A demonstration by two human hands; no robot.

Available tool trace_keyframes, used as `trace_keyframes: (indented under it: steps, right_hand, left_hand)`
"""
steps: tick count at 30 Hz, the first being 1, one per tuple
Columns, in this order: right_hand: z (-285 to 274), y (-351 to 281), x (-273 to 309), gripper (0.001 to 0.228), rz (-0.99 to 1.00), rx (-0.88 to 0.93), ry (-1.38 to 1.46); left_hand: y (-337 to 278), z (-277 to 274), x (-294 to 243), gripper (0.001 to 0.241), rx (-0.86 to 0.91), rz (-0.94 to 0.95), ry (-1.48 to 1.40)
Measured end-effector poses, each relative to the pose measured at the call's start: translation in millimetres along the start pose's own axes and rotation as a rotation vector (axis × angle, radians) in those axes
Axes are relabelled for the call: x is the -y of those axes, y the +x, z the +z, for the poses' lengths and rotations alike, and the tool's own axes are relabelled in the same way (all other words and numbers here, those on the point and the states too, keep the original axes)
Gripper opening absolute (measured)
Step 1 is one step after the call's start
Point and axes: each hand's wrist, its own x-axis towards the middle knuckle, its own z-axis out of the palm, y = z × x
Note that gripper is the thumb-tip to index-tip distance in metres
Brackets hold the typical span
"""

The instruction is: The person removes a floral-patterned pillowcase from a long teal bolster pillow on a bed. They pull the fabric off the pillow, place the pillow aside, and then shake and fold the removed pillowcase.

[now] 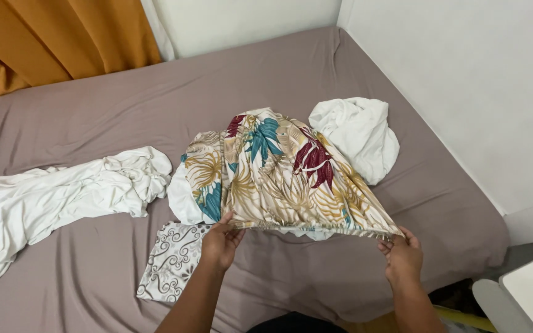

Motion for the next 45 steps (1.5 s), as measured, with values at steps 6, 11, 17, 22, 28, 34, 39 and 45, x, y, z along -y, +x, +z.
trace_keyframes:
  steps: [6,11,17,22,28,34,39,45]
  right_hand:
    - [-25,25,-21,0.025,-0.205,-0.033,-0.093]
    - [-5,-2,38,0.025,-0.730,-0.077,-0.093]
    - [59,-58,72,0.020,-0.869,0.435,-0.232]
    - [138,-149,60,0.046,-0.877,0.987,-0.595]
    - [159,-163,44,0.072,-0.722,0.981,-0.846]
    - [155,-166,76,0.041,-0.731,0.781,-0.829]
    - [125,-168,91,0.030,-0.848,0.830,-0.558]
    - [54,-149,105,0.027,-0.653,0.698,-0.285]
  left_hand:
    - [-3,12,-1,0.039,-0.116,-0.074,-0.215]
    - [-10,28,25,0.037,-0.132,-0.146,-0.011]
    - [-32,73,31,0.025,-0.068,-0.048,0.114]
    - [-73,113,11,0.023,0.030,-0.038,0.189]
    - [-84,111,-3,0.036,0.041,-0.087,0.075]
    - [-71,102,-1,0.039,0.060,-0.206,-0.008]
    - [-24,81,9,0.052,0.036,-0.329,-0.136]
    - [5,77,-26,0.047,0.069,-0.220,-0.344]
